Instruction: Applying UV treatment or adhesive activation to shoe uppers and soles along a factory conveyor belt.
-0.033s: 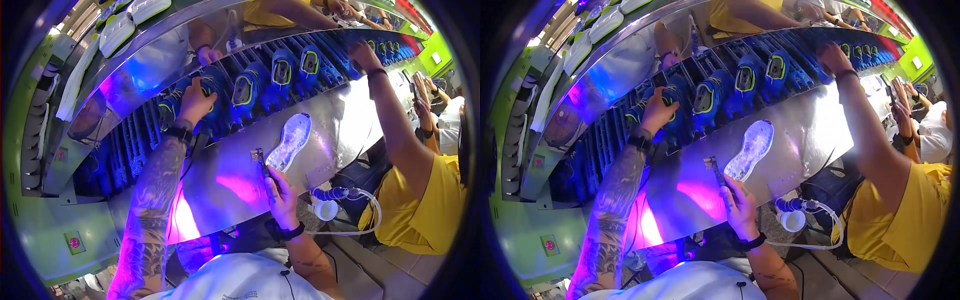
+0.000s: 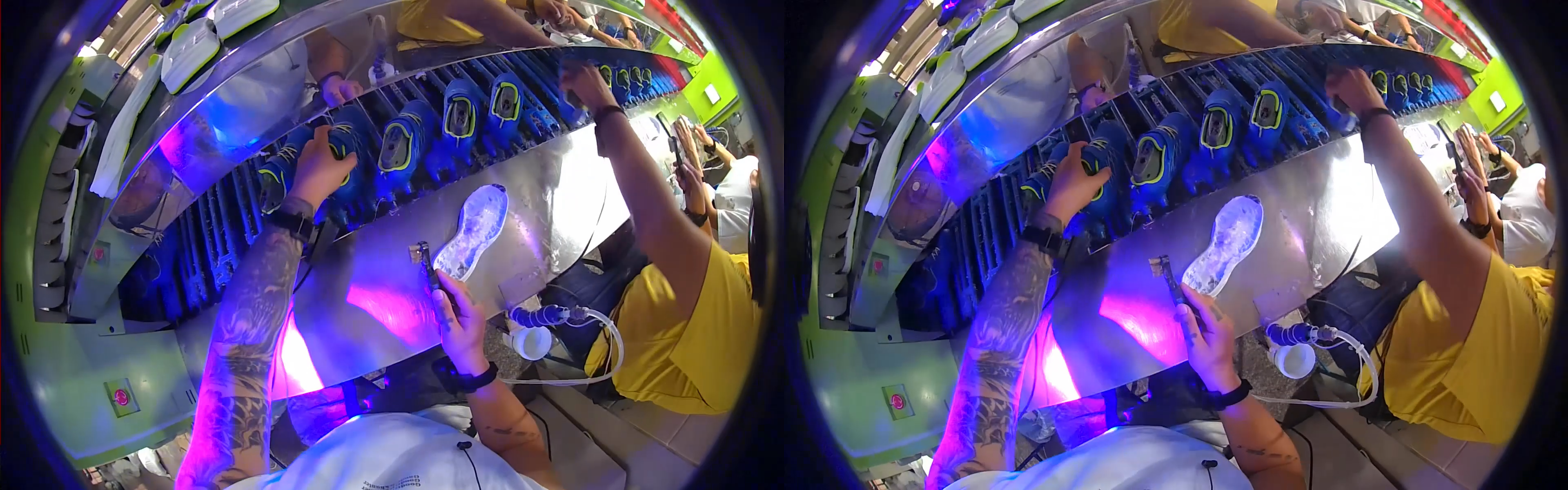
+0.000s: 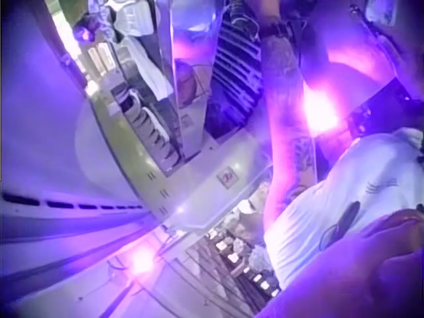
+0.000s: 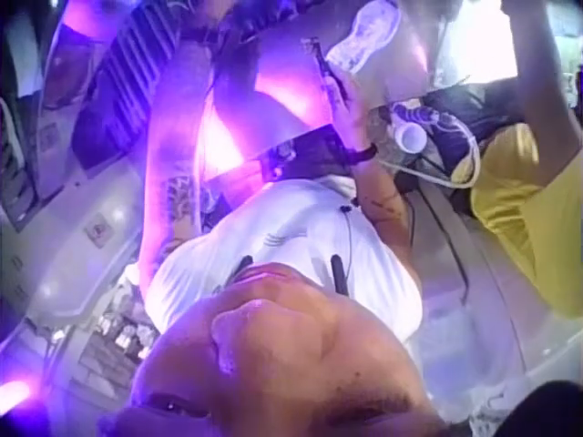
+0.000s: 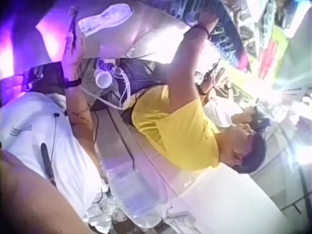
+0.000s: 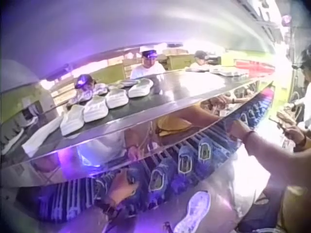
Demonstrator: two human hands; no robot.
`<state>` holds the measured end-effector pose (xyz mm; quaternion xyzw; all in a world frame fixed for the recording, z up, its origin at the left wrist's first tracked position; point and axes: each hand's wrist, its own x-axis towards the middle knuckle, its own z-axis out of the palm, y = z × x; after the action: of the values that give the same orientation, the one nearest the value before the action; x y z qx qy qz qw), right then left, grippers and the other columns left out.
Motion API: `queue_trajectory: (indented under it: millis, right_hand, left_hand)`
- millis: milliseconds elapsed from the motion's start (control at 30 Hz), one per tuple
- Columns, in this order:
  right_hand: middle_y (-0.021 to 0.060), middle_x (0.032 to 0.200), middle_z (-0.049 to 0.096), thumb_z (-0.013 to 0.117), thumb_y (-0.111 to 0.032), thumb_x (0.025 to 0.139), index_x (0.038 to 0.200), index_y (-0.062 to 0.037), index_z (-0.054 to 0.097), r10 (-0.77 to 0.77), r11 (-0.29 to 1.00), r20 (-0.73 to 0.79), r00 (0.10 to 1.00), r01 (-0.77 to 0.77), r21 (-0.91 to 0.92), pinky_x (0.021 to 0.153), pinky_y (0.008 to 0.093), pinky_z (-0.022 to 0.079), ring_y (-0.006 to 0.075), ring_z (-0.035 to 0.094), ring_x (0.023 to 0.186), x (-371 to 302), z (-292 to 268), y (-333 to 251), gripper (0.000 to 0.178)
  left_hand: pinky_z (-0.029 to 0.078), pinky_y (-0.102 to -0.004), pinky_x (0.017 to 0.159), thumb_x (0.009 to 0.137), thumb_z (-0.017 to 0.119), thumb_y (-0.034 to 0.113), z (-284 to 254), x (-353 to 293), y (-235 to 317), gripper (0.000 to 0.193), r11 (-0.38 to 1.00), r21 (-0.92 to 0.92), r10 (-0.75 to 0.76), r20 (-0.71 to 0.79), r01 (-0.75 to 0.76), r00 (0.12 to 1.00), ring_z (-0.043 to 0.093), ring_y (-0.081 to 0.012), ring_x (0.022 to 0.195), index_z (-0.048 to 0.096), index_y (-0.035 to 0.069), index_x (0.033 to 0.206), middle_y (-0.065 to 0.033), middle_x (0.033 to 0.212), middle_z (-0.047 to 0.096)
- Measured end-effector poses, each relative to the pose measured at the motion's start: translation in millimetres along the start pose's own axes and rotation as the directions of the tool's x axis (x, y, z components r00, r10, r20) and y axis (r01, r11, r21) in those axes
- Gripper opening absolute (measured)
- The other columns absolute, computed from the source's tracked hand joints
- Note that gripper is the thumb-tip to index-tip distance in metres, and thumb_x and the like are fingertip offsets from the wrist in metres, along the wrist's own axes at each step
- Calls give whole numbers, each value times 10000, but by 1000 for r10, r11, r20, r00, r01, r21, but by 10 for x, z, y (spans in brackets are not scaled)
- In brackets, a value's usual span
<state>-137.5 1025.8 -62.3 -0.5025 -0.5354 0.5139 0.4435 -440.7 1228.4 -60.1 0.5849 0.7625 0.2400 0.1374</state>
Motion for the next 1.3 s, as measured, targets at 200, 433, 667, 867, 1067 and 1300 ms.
queue_trajectory:
  millis: [200, 433, 667, 867, 1067, 1300]
  right_hand:
    - [113, 1164, 690, 638, -143, 1014, 1314, 45, 629, -49, 999, -39, 998, 49, -4, 952, 309, 488, 160, 638, 1051, -17, 50, 22, 353]
    - [133, 1113, 692, 641, -131, 1011, 1298, 61, 633, -88, 996, -37, 995, 88, -4, 923, 302, 496, 163, 644, 1016, -11, 131, 47, 345]
    - [155, 1207, 679, 619, -111, 1014, 1306, 58, 624, 59, 986, -15, 998, -56, 156, 956, 328, 513, 194, 652, 1082, -69, 78, 84, 338]
    - [157, 1147, 702, 688, -91, 936, 1270, -32, 677, -222, 917, 347, 911, 316, -242, 870, 382, 547, 276, 699, 1037, -350, 625, -965, 339]
    - [190, 1061, 719, 703, -98, 925, 1244, -62, 711, -363, 875, 374, 853, 450, -177, 879, 407, 539, 340, 695, 948, -865, 1373, -1431, 321]
    - [122, 1106, 712, 743, -92, 912, 1260, -23, 699, -253, 941, 536, 806, 333, -57, 840, 343, 533, 212, 663, 963, -1176, 1145, -1566, 357]
  left_hand:
    - [503, -504, 969, 816, 748, 525, -250, 71, -22, 777, 988, 30, 137, 252, -149, 958, 624, -442, 1145, 526, 27, 1370, -278, 1242, 635]
    - [523, -460, 936, 714, 842, 515, -923, -113, -960, 774, 979, 197, -73, 68, 58, 995, 677, -399, 1093, 654, -47, 1211, -269, 1200, 682]
    - [551, -322, 780, 975, 679, 145, -1327, -1887, -654, 467, 193, -965, -292, 119, 180, 949, 661, -145, 968, 512, -24, 1377, -67, 1119, 665]
    - [540, -445, 978, 853, 795, 148, -1737, -3454, -526, 658, 829, -557, -23, -120, -48, 992, 569, -259, 1267, 454, -1, 1396, -125, 1321, 589]
    - [566, -498, 944, 848, 795, 130, -2105, -3841, -420, 578, 883, -197, 283, -500, -426, 818, 626, -328, 1195, 495, 17, 1329, -163, 1281, 621]
    - [593, -489, 926, 781, 807, 138, -2466, -4043, -633, 425, 732, 316, 666, -517, -604, 538, 696, -352, 1096, 626, 55, 1157, -135, 1184, 682]
